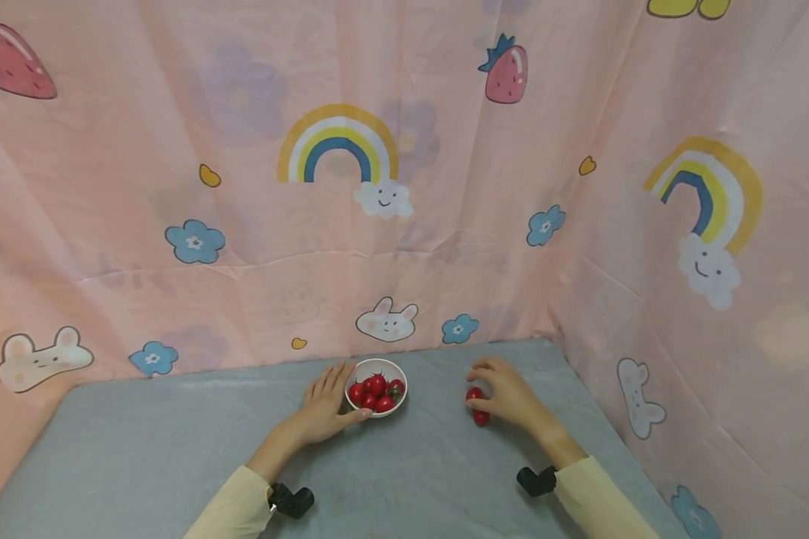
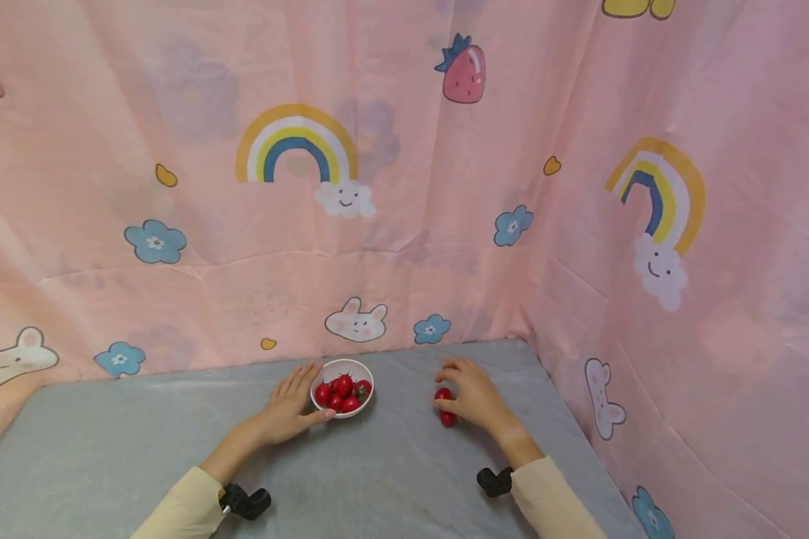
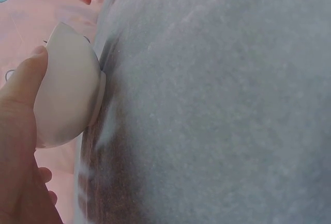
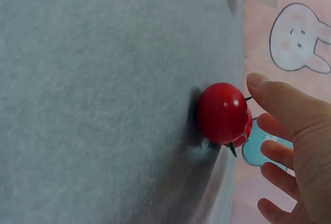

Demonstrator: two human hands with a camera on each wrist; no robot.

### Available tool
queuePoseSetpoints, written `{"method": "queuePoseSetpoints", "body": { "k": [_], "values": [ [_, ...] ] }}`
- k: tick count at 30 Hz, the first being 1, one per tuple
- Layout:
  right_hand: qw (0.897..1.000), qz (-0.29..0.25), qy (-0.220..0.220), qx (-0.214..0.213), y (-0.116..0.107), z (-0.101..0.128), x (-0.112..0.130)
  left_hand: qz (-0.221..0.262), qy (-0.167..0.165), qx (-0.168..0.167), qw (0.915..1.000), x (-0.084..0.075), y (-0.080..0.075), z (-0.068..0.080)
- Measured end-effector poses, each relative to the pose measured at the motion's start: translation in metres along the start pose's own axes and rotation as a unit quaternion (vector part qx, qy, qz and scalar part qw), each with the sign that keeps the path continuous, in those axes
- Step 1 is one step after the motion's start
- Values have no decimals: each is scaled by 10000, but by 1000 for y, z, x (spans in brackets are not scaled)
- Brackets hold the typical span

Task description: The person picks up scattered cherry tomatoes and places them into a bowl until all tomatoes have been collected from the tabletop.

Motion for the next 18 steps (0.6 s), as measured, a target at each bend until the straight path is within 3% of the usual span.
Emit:
{"method": "queuePoseSetpoints", "body": {
  "k": [8, 18],
  "values": [
    [9999, -96, 84, 85, 2, 4, -3, 45, -149, 113, 9998, 9, 6, -3],
    [9966, 204, 663, 439, 8, 3, -11, 16, -186, 64, 9998, 12, 7, -7]
  ]
}}
Point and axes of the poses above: each hand's wrist, its own z-axis away from the middle knuckle, its own y-axis out of the palm, x = y × z, the point moved 8 cm from there along -z, towards the middle knuckle, and after that the axes turned 4 degrees about x, right-handed, at the moved point
